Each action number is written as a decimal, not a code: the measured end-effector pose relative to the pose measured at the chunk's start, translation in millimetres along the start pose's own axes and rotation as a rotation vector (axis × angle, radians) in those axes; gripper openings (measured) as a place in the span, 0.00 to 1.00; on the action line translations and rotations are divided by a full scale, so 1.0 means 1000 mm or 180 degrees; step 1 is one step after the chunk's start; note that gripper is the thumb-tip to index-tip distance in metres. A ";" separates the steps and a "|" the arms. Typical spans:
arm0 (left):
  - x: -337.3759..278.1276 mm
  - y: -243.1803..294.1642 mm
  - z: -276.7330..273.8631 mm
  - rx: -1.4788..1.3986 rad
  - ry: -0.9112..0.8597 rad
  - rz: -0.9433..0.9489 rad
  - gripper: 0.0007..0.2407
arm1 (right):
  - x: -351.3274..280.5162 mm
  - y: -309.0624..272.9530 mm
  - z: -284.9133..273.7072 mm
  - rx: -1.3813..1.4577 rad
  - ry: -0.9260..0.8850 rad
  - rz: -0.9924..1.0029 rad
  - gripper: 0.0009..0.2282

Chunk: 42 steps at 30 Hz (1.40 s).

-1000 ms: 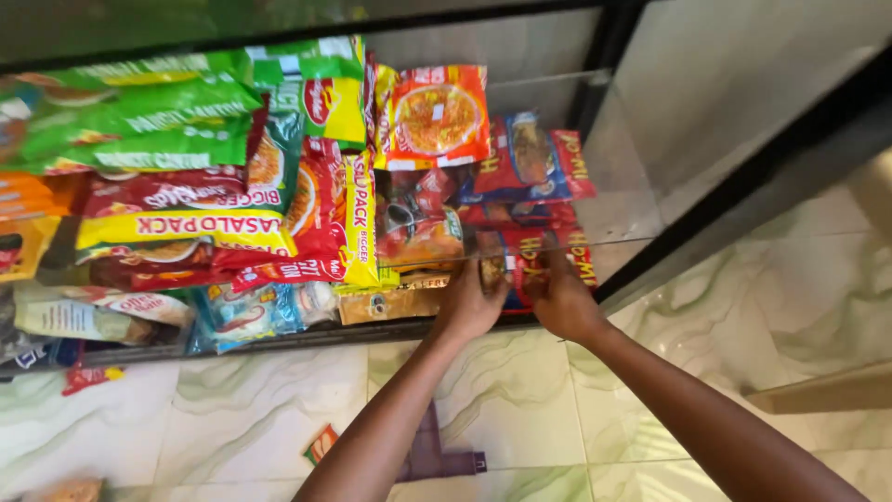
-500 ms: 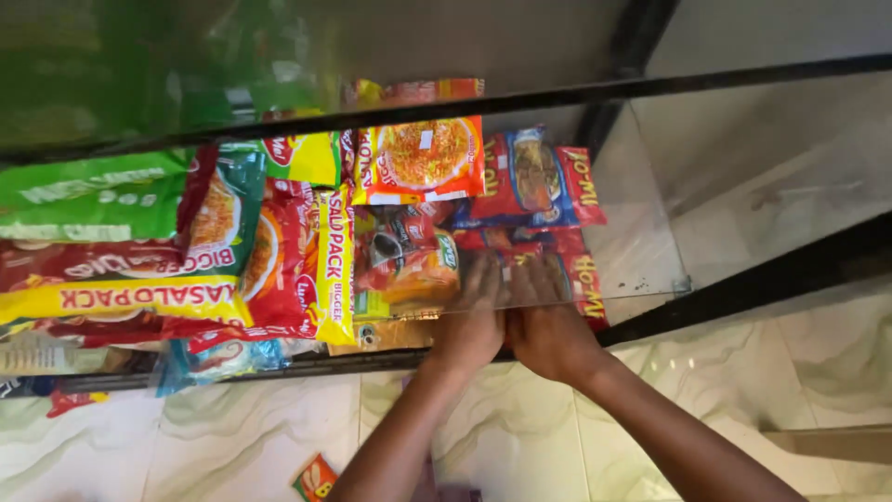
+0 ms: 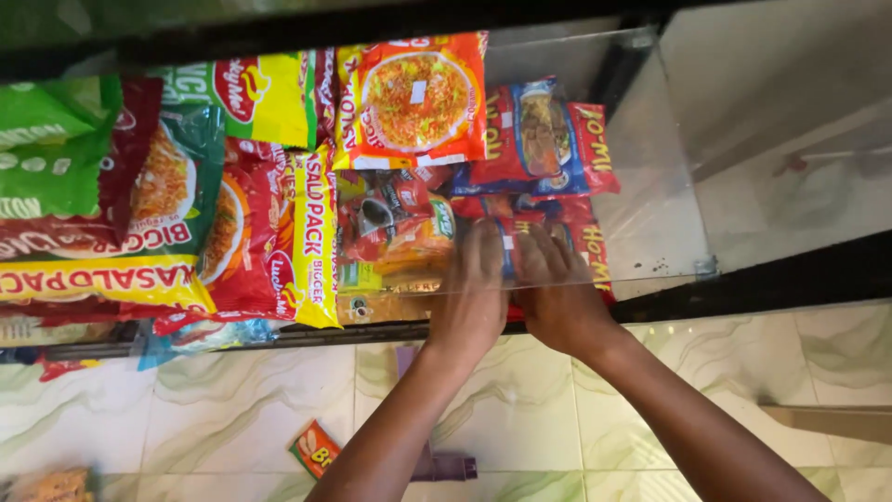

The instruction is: Organizing snack packages and sachets on a low shelf and the floor.

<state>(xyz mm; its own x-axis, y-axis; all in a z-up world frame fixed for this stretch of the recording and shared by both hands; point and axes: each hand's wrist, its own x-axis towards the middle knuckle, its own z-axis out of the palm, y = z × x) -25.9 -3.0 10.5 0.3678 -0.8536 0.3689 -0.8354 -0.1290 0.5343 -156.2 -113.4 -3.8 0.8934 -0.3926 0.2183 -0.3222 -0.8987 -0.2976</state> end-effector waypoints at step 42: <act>-0.256 -0.233 -0.287 0.1027 -0.2330 -0.1242 0.15 | -0.002 -0.248 0.002 -0.0674 -0.0971 -0.2098 0.23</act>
<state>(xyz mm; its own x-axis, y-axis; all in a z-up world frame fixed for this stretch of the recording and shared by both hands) 192.2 390.4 9.6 0.3893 -0.8134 -0.4322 -0.8201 -0.5197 0.2394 -77.3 110.9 67.4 0.9590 0.2830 0.0132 0.2831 -0.9591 -0.0029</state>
